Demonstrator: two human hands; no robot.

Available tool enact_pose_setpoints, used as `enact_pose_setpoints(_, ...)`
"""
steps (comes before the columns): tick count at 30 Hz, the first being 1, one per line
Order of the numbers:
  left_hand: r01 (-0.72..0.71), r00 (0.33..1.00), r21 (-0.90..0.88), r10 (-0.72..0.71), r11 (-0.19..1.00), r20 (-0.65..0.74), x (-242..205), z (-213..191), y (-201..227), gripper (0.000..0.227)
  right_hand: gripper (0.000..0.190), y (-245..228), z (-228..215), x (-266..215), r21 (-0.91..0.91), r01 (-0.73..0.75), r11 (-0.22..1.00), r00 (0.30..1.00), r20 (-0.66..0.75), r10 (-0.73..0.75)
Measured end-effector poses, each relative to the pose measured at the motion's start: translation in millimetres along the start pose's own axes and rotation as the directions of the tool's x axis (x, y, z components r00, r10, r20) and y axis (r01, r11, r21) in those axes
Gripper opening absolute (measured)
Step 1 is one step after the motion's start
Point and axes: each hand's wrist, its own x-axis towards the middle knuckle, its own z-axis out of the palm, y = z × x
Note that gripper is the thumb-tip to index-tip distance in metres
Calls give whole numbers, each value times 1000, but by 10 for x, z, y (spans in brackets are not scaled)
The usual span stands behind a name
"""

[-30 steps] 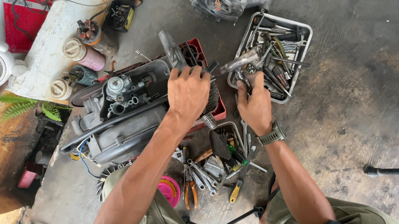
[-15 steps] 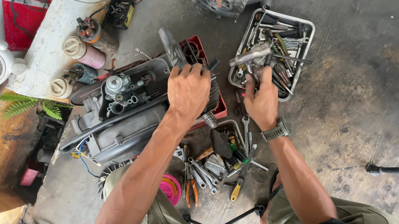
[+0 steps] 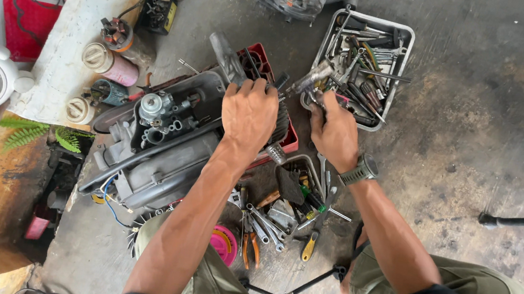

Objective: The person works on a small engine, using a hammer and punch to adjust a component on the cylinder head. They then use a screwdriver to manipulate parts of the carburetor and wipe a small metal piece with a cloth.

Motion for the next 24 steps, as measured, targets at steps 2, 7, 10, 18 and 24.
enact_pose_setpoints(2, 0, 1000, -12, 0, 1000, 10, -7, -16, 11, 8, 6, -97, -84, 53, 25, -41, 999, 999, -28, 41)
enact_pose_setpoints(7, 6, 1000, -5, -6, 1000, 6, -14, -35, 6, 12, 13, 101, 148, -32, -149, -116, 982, 991, -76, 106)
enact_pose_setpoints(10, 7, 1000, 16, -6, 1000, -31, 0, -64, 11, 13, 17, -63, -11, -14, -79, 1, 997, 998, -69, -7)
enact_pose_setpoints(18, -19, 996, 28, 21, 999, -85, -39, -49, 10, 16, 7, -180, -94, -36, -48, 31, 998, 990, -136, -37)
enact_pose_setpoints(24, -18, 994, 28, 21, 999, -103, -60, 75, -3, 20, 9, 6, 113, -64, -159, 67, 985, 995, -66, -79)
